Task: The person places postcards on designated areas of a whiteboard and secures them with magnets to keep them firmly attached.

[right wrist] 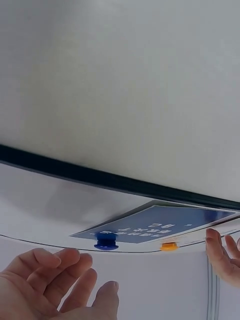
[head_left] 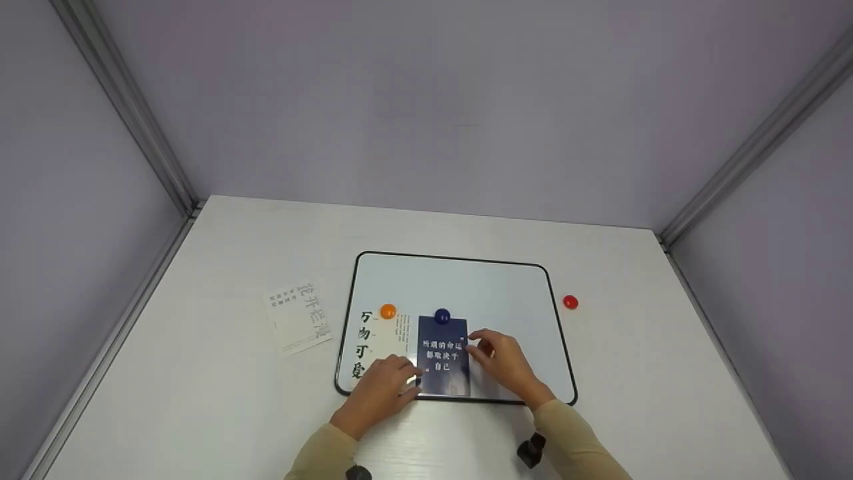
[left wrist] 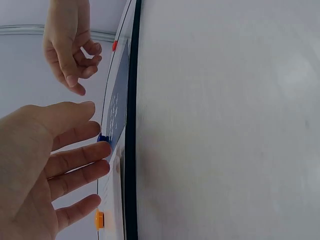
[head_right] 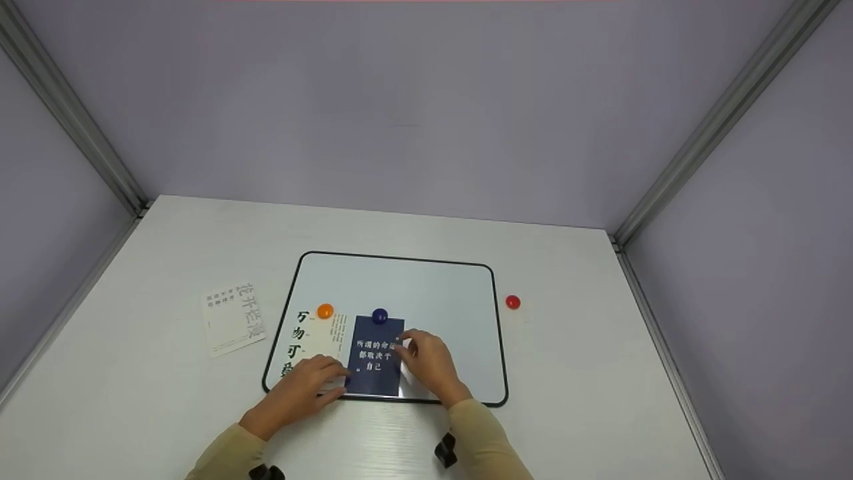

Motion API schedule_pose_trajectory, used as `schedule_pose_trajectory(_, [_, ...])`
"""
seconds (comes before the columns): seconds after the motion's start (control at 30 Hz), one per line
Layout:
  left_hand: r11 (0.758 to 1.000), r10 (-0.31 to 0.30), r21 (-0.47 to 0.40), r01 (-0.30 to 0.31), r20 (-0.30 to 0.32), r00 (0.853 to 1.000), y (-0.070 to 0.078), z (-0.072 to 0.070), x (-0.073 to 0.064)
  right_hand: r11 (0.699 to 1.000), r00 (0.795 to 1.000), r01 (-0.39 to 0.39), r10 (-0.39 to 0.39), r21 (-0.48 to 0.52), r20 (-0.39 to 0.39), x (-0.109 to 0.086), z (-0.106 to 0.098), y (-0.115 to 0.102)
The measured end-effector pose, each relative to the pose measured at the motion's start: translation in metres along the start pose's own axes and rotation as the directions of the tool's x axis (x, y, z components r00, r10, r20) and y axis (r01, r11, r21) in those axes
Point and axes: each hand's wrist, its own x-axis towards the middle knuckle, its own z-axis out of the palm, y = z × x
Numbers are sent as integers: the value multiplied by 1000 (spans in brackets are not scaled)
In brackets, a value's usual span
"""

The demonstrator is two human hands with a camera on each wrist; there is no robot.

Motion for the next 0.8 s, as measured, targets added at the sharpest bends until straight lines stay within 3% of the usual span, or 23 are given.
schedule_pose_trajectory(0.37, [1000,-6,1,6,-61,998,-7,-3,-2,999,999,-47,47,-12,-4,-18,-11,12])
schedule_pose_trajectory(0.8, [998,-43,-41,41,-51,998,-13,-8,-7,992,993,-115,115,-46,-5,-32,-23,23])
